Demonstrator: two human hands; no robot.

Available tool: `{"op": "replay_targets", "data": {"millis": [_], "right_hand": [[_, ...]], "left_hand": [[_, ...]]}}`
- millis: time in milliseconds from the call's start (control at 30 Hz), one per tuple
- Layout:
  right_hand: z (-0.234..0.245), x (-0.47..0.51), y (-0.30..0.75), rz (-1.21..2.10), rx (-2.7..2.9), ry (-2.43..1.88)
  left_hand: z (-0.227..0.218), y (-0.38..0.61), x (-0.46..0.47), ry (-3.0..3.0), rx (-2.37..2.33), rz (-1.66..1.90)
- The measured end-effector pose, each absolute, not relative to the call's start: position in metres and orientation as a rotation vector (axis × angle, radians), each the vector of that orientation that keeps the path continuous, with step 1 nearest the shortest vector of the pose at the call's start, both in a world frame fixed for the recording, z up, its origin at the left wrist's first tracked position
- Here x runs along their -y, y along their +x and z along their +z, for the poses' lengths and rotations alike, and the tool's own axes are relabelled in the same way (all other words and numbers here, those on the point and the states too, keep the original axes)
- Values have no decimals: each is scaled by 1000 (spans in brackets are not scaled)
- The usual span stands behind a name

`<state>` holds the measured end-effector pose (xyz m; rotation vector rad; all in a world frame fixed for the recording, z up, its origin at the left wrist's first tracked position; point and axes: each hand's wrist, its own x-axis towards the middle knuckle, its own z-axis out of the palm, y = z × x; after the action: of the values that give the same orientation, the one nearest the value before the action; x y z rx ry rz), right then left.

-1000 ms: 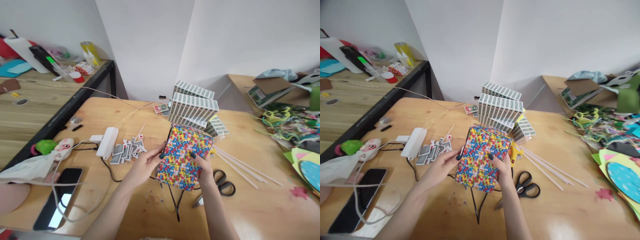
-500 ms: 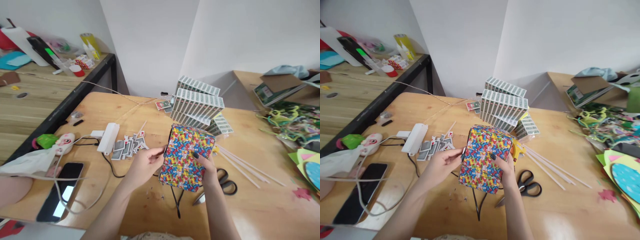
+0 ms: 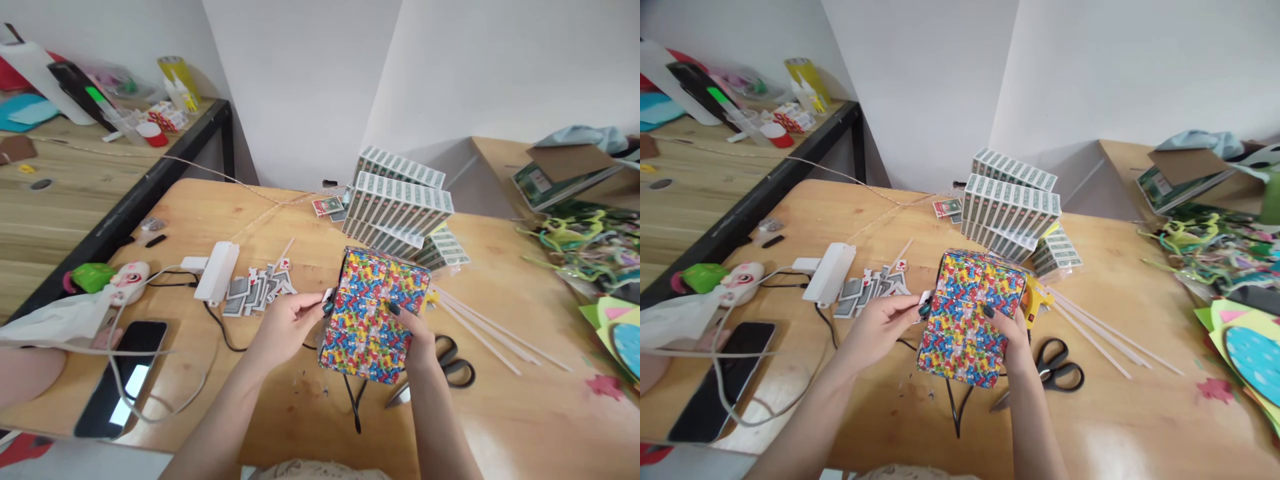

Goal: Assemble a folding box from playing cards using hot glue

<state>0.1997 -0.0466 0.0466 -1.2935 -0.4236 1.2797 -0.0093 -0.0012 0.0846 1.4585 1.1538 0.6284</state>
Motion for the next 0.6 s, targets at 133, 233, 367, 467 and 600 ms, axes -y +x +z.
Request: {"op": "replay_targets", "data": {"millis": [133, 233, 367, 467, 600], "right_hand": [[49, 47, 199, 1313, 424, -1267], [51, 47, 198, 1311, 433, -1272], [50, 47, 197, 1272, 445, -1286], [46, 48, 202, 1283, 466, -1286], [39, 50, 210, 1342, 483, -1299]], "left_hand": [[83, -9, 2, 1441, -1148, 623], [82, -9, 3, 1431, -1144, 628], [82, -8, 4, 1463, -1144, 617], [83, -7, 5, 1468, -1140, 618], [82, -3, 9, 1474, -1122, 598]]}}
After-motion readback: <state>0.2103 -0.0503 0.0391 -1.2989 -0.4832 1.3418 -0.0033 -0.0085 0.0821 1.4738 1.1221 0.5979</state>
